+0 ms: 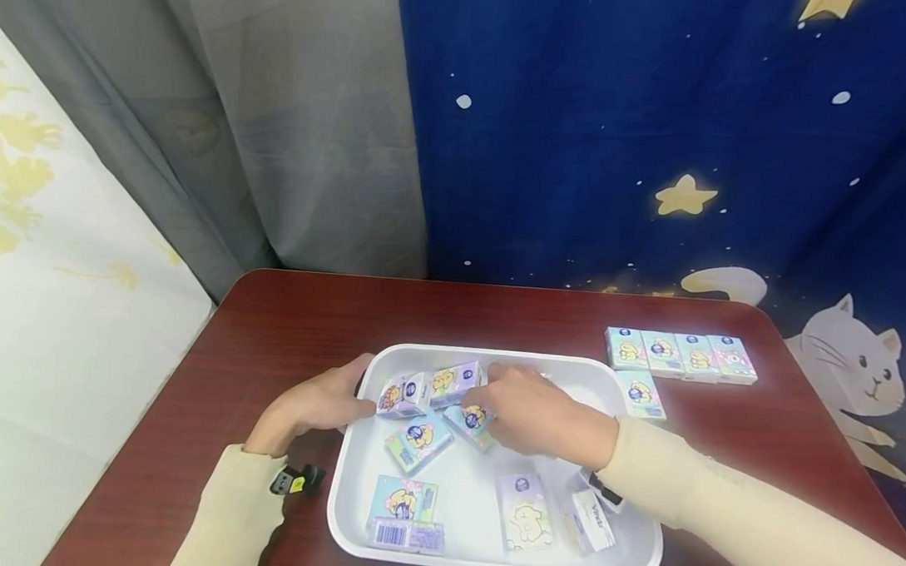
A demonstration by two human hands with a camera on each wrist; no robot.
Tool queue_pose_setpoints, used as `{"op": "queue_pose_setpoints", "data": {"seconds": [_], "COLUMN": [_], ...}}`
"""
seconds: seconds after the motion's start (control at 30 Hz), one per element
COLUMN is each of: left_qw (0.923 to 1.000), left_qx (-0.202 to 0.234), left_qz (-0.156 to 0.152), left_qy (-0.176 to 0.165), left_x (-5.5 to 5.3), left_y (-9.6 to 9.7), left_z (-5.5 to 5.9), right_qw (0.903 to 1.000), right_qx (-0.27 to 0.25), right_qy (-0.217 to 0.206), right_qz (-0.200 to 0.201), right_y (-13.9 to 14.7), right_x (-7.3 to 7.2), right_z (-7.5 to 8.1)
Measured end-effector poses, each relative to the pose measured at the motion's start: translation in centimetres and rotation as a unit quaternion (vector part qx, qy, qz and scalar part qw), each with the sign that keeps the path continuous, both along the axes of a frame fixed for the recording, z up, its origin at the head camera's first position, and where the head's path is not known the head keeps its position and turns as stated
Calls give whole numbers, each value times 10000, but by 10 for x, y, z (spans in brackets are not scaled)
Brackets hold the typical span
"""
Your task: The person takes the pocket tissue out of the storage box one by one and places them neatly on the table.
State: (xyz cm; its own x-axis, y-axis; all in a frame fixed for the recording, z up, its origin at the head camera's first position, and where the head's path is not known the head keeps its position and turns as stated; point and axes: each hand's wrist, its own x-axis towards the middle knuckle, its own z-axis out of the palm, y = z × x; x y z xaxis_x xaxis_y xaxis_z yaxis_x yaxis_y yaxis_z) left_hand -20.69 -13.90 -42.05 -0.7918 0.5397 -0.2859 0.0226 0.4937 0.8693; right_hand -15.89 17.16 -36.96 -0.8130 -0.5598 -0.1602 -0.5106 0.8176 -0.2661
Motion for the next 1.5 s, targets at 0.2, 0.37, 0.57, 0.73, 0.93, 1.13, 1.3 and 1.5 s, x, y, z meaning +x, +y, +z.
{"op": "queue_pose_setpoints", "data": {"seconds": [0.2,0.37,0.57,0.73,0.93,1.13,1.3,1.5], "left_qw": [10000,10000,10000,10000,10000,9999,9999,9999], "left_qx": [24,0,-47,-60,-73,-113,-129,-92], "left_qz": [-11,-18,2,-4,11,45,52,76], "left_qy": [8,21,45,38,6,29,55,9], "left_x": [-1,-1,-1,-1,-1,-1,0,1], "left_y": [1,1,1,2,1,0,-1,-1], "left_z": [0,1,2,4,3,2,2,2], "right_qw": [9997,9993,9982,9955,9944,9928,9884,9860], "right_qx": [60,-17,209,538,635,783,1118,1408], "right_qy": [-225,-371,-555,-766,-818,-886,-985,-892], "right_qz": [-107,-101,-2,-173,-198,-171,-281,-107], "right_y": [-5,-6,-9,-16,-21,-23,-25,-24], "right_x": [0,-4,-9,-9,-6,-5,-4,-2], "right_z": [-10,-13,-14,-12,-13,-16,-17,-21]}}
